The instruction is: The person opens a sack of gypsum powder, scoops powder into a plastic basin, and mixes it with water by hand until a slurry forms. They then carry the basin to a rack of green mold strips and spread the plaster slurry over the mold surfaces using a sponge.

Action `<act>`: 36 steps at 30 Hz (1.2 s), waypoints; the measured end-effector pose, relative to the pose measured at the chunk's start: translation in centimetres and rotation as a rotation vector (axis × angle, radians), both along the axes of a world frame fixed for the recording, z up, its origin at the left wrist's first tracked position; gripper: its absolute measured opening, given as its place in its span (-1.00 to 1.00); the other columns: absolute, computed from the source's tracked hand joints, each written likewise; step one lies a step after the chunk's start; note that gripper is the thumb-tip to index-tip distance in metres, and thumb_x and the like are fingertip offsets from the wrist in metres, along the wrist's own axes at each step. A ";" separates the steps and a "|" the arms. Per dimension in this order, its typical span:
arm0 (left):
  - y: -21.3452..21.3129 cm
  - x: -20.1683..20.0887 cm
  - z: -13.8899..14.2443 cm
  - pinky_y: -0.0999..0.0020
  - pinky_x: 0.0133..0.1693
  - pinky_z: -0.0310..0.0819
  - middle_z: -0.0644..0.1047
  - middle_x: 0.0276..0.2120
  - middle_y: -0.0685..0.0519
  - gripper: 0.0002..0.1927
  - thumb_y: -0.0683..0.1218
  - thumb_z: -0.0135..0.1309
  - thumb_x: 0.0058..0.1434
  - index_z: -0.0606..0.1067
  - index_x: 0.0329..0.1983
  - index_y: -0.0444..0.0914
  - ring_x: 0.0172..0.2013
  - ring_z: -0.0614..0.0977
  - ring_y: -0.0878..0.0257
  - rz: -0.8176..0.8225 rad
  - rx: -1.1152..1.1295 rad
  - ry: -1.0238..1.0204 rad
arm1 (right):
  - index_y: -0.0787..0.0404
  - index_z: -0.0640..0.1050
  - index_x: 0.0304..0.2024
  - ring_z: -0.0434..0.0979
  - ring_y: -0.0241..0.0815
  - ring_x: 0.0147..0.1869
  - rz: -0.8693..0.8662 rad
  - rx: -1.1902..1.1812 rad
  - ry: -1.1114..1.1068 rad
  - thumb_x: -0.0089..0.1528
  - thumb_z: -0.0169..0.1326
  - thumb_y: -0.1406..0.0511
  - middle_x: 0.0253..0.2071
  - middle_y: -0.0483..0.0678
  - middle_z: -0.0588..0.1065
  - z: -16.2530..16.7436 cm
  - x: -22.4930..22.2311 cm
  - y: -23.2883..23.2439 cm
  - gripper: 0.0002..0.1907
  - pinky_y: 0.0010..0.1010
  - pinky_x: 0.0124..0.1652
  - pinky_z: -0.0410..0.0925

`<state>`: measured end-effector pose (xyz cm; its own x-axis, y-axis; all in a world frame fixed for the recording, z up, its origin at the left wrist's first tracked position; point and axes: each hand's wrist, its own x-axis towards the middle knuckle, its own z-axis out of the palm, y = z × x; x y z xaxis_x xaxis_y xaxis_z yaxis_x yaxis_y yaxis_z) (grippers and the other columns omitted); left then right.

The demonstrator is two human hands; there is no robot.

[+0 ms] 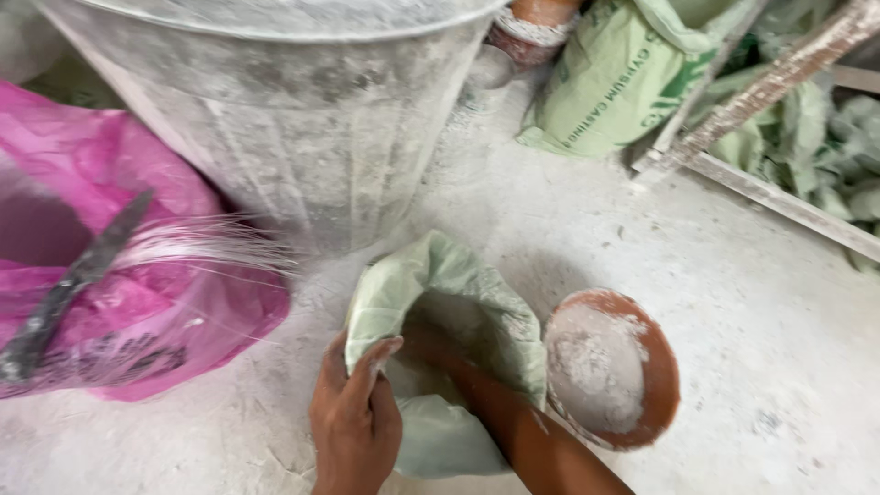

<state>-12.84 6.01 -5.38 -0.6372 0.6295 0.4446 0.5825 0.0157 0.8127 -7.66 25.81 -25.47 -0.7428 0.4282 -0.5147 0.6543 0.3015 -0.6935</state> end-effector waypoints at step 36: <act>5.3 24.4 3.8 -0.29 0.37 -0.05 0.25 0.39 -0.27 -0.62 -0.16 0.07 0.21 0.53 0.12 -0.21 0.46 0.14 -0.26 0.162 -0.265 0.444 | 0.25 0.51 0.11 0.56 -0.06 0.07 -0.661 -0.513 0.229 0.37 -0.04 0.11 0.02 0.09 0.57 10.9 47.2 16.5 -0.59 -0.23 0.08 0.49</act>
